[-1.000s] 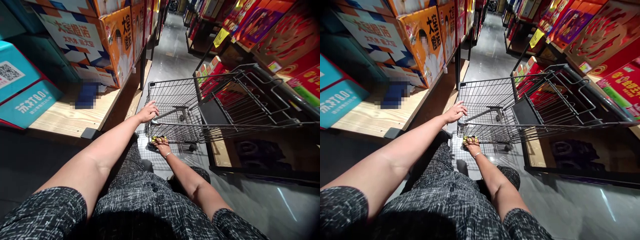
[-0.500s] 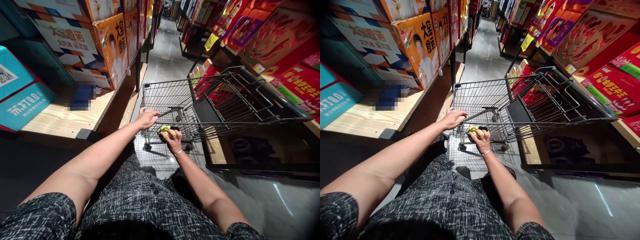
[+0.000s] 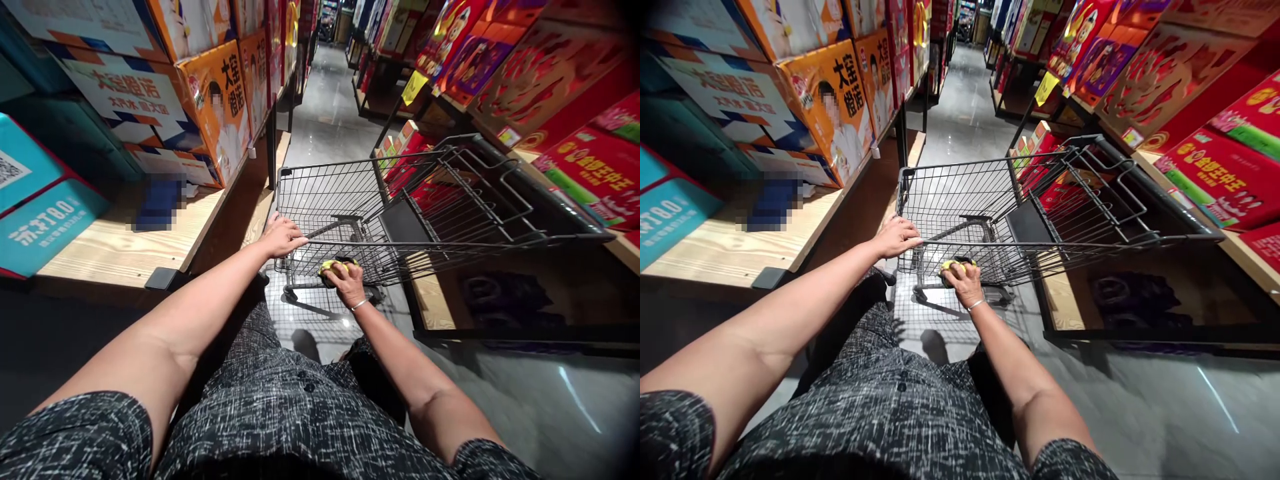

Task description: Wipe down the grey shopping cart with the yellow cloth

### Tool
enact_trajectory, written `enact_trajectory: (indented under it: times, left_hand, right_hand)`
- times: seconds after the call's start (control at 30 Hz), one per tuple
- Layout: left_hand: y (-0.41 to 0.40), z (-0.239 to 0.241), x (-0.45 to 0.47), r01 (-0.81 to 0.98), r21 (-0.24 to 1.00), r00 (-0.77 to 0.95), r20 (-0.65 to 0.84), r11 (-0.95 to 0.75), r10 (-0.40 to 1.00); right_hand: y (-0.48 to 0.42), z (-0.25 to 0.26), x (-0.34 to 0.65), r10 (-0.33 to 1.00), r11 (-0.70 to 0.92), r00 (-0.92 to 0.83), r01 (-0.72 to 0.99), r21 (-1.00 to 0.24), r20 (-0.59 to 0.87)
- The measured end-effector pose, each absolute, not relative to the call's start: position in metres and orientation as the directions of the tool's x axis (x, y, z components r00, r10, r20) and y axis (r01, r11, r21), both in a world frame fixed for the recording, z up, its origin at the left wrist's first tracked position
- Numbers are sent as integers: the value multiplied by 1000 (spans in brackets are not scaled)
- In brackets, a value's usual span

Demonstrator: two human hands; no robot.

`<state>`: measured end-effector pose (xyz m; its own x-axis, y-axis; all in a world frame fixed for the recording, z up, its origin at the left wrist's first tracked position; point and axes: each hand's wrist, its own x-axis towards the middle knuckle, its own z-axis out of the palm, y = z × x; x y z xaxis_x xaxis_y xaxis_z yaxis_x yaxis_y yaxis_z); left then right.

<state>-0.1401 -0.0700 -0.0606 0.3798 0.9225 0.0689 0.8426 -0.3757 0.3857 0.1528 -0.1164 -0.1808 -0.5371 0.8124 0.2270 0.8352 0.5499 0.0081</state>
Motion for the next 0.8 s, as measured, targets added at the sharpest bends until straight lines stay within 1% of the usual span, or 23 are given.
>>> enact_trajectory:
  times: [0.07,0.13,0.2,0.27,0.33,0.4,0.5,0.57,0.63,0.67,0.7,0.73,0.8]
  left_hand:
    - [-64,-58,-149,837,408,381,44,-364,924]
    - [-60,-54,-155,835,423,379,19,-351,925]
    - [-59,-49,-157,852,402,366,-1,-335,931]
    - [-62,-45,-153,882,338,344,17,-329,939]
    - [-69,-43,-145,896,281,342,59,-345,938]
    - [-77,-43,-135,886,277,367,68,-371,928]
    - [-87,-44,-125,880,286,390,21,-379,921]
    - [-88,-42,-123,887,274,391,-14,-372,920]
    - [-86,-41,-125,886,277,401,-54,-372,915]
    - [-84,-40,-127,885,282,404,-66,-371,912]
    - [-81,-40,-130,885,283,403,-72,-369,912]
    - [-79,-40,-132,888,282,399,-75,-364,914]
    - [-74,-41,-137,896,273,384,-75,-351,920]
  right_hand:
    - [-105,-152,165,764,528,-496,848,44,413]
    - [-98,-129,173,721,499,-452,865,60,526]
    - [-95,-118,176,707,483,-424,874,51,565]
    - [-95,-123,172,722,468,-401,883,29,564]
    - [-98,-143,163,760,443,-377,896,2,529]
    - [-103,-170,152,822,425,-376,905,-21,428]
    - [-112,-209,136,903,409,-399,911,-39,161]
    - [-116,-225,128,910,413,-414,910,-41,-21]
    - [-117,-232,121,892,427,-428,903,-44,-142]
    - [-116,-231,119,882,441,-442,896,-47,-166]
    - [-115,-227,117,874,458,-459,888,-50,-160]
    - [-114,-221,116,868,477,-480,877,-52,-127]
    - [-111,-202,113,848,530,-530,847,-47,17]
